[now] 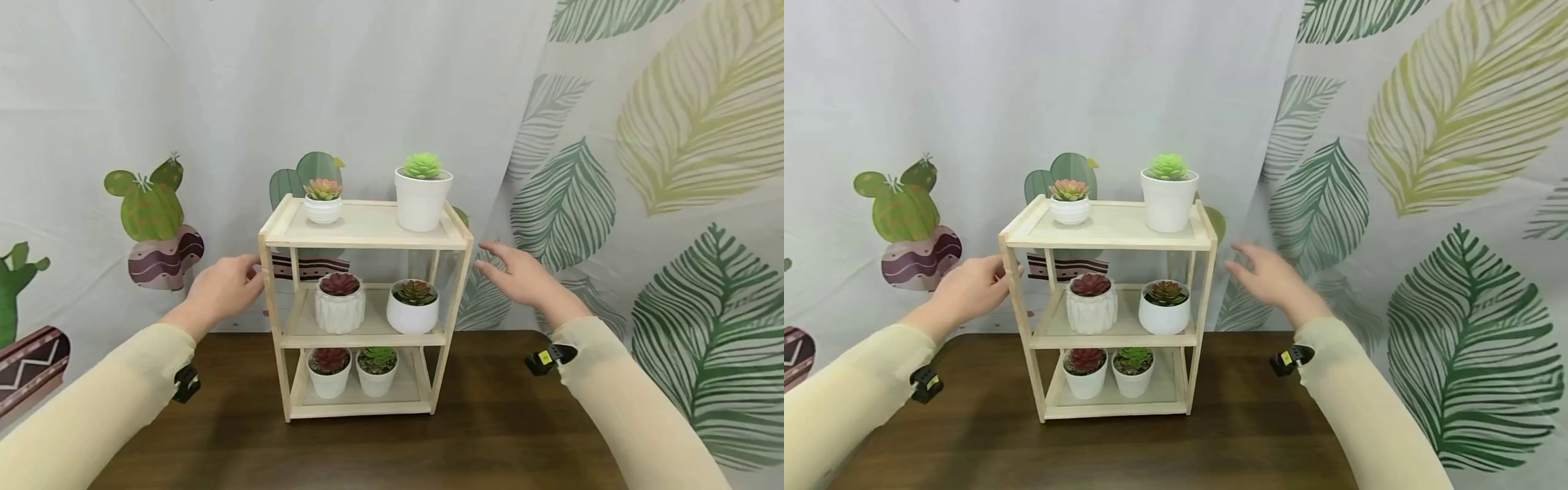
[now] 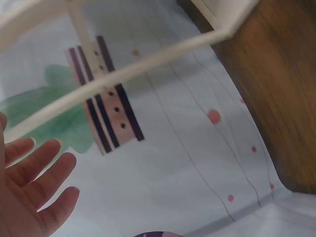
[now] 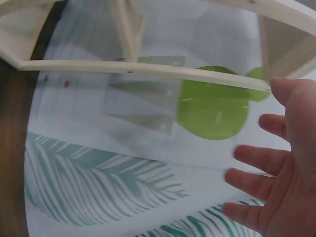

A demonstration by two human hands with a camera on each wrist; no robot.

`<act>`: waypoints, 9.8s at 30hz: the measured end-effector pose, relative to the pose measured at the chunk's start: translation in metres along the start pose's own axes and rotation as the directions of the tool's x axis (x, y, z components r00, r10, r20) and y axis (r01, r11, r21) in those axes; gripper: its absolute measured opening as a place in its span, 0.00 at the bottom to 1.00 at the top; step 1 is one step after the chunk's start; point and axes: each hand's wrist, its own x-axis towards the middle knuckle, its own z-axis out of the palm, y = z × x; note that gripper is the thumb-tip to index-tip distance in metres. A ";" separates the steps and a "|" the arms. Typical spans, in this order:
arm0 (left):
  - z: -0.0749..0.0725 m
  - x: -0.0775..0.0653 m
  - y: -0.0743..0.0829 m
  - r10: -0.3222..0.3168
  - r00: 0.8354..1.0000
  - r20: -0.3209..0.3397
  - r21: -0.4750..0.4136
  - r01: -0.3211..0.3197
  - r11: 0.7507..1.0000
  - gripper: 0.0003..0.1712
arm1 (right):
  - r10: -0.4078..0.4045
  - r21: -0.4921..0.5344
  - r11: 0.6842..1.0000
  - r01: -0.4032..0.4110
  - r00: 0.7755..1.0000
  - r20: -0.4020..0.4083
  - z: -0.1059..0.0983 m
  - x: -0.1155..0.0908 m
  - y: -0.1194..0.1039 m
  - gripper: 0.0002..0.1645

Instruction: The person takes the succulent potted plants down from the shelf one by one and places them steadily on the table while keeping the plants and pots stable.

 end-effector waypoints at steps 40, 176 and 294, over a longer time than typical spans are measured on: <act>0.042 -0.027 0.069 -0.177 0.801 -0.571 -0.584 -0.246 0.773 0.16 | 0.121 0.294 0.954 -0.064 0.976 -0.180 -0.107 0.055 -0.105 0.31; 0.056 -0.020 0.063 -0.170 0.661 -0.731 -0.458 -0.290 0.841 0.34 | 0.176 0.484 0.850 -0.209 0.978 0.113 -0.137 0.091 -0.126 0.16; 0.057 -0.019 0.067 -0.154 0.641 -0.752 -0.433 -0.303 0.849 0.40 | 0.108 0.574 0.819 -0.008 0.984 -0.141 -0.143 -0.034 -0.026 0.23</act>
